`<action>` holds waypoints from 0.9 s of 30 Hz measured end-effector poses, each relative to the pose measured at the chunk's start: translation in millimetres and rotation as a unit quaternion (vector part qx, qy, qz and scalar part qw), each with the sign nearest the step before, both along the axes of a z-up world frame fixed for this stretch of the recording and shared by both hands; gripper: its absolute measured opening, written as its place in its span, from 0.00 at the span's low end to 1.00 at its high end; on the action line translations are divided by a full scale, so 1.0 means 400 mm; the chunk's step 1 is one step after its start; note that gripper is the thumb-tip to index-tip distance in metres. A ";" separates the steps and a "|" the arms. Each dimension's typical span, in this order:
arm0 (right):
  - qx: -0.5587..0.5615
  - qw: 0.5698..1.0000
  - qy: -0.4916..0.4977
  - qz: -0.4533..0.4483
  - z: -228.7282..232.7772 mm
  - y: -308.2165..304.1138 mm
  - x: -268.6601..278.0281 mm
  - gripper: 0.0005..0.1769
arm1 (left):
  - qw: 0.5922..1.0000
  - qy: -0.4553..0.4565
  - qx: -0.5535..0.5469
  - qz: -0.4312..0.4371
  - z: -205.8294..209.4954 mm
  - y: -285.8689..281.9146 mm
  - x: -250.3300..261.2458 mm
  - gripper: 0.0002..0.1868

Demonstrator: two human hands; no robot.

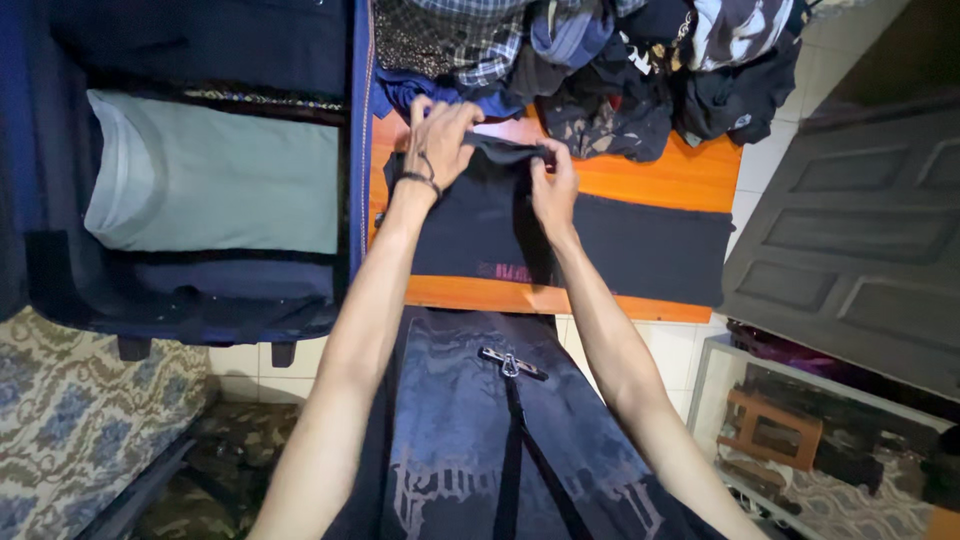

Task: The person folds a black shirt and a checkered shirt by hand on a bright orange surface and places the folded black shirt into a blue suitcase.

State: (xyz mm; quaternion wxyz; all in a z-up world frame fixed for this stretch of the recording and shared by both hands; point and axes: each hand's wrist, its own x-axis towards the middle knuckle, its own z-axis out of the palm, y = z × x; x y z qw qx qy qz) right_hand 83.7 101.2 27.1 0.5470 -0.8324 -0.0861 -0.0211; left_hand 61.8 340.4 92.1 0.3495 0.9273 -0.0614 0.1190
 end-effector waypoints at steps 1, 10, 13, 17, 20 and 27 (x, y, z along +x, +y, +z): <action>-0.007 0.999 -0.029 0.017 0.017 -0.009 -0.008 0.13 | 0.999 -0.015 -0.031 -0.003 0.011 -0.003 -0.019 0.23; -0.155 0.967 -0.088 0.180 0.061 -0.134 -0.175 0.16 | 0.999 0.021 -0.009 -0.036 -0.039 -0.059 -0.310 0.19; -0.221 0.941 -0.068 0.246 0.033 -0.151 -0.208 0.15 | 0.998 0.054 0.020 -0.039 -0.108 -0.059 -0.376 0.18; -0.256 0.921 -0.103 0.277 0.035 -0.158 -0.232 0.17 | 0.996 0.082 0.029 -0.015 -0.157 -0.060 -0.419 0.18; -0.271 0.920 -0.101 0.265 0.053 -0.149 -0.245 0.15 | 0.993 0.096 0.065 0.005 -0.143 -0.065 -0.420 0.13; -0.296 0.916 -0.124 0.242 -0.008 -0.031 -0.249 0.27 | 0.987 0.085 0.091 0.102 -0.201 -0.177 -0.330 0.29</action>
